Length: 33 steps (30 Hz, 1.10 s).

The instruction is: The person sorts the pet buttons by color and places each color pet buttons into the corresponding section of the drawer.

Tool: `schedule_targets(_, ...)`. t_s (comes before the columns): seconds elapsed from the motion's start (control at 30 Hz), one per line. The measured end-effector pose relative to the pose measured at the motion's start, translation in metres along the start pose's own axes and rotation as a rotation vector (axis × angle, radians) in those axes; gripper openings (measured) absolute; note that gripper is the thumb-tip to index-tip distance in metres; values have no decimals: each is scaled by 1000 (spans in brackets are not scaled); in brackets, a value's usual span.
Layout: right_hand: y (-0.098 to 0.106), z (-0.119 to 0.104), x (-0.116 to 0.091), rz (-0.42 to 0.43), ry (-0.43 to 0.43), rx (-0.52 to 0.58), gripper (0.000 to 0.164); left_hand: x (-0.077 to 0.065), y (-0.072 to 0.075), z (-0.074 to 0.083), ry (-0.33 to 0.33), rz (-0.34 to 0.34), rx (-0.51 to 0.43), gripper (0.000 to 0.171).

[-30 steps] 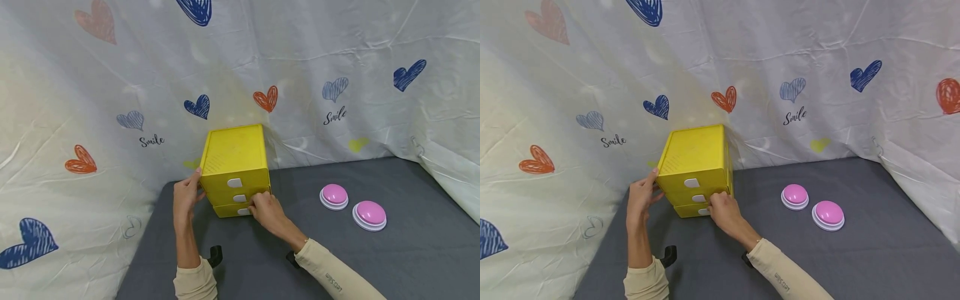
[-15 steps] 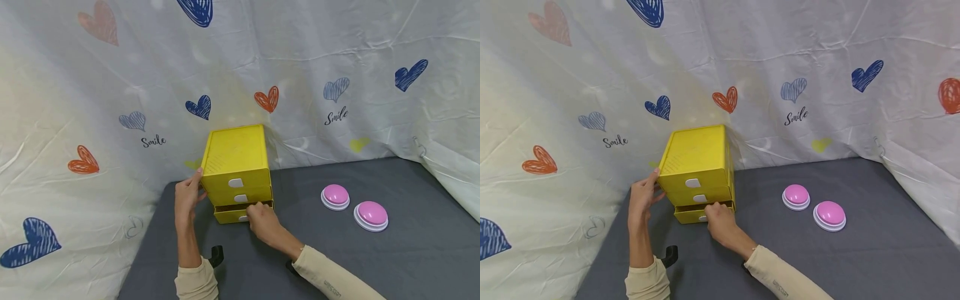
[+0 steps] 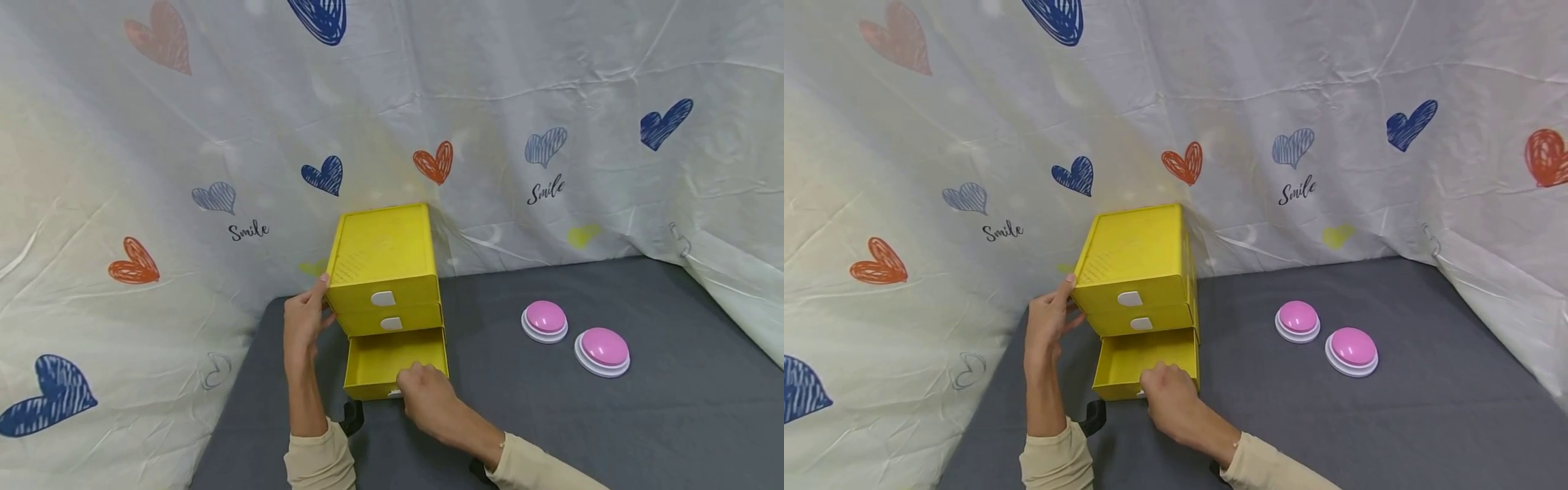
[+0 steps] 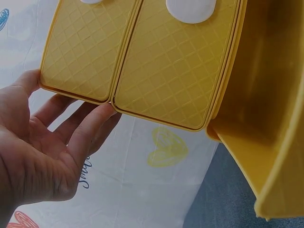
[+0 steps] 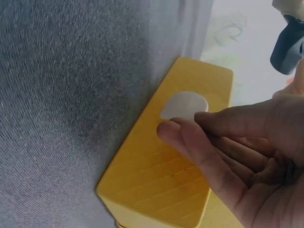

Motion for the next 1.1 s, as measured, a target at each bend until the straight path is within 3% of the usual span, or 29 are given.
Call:
schedule_targets(0.17,1,-4,-3,-41,26,23,59,-1,2,0,0,10,1,74)
schedule_targets(0.27,0,-4,-3,-150,47,112,58,-1,2,-1,0,19,-2,74)
schedule_targets(0.33,1,-2,-5,-249,46,194,47,0,2,-1,3,15,0,73)
schedule_targets(0.43,7,4,-7,-348,15,316,12,0,0,-2,3,5,2,73)
schedule_targets(0.47,11,7,-7,-345,2,351,7,0,0,-2,3,6,0,72)
schedule_targets(0.53,22,15,-6,-291,-41,411,14,1,0,-2,-2,12,-2,69)
schedule_targets(0.67,48,48,-5,-52,-187,467,9,1,0,-1,-7,16,-7,62)
schedule_targets(0.77,66,83,-9,113,-290,398,7,1,1,-1,-5,17,-8,61)
schedule_targets(0.83,72,107,-10,170,-323,316,7,0,1,-1,0,20,-4,64)
schedule_targets(0.97,76,153,-17,169,-350,141,14,1,2,-2,8,25,12,73)
schedule_targets(1.1,69,193,-23,-3,-360,55,28,0,2,-2,12,26,18,73)
Point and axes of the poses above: each hand's wrist, its own x-axis towards the middle knuckle, its own y-axis out of the back of the hand, z = x × y, the point moved 7 cm from there along x, towards the middle knuckle, and after that the axes turned 15 degrees about -x, right-handed, at the moved point
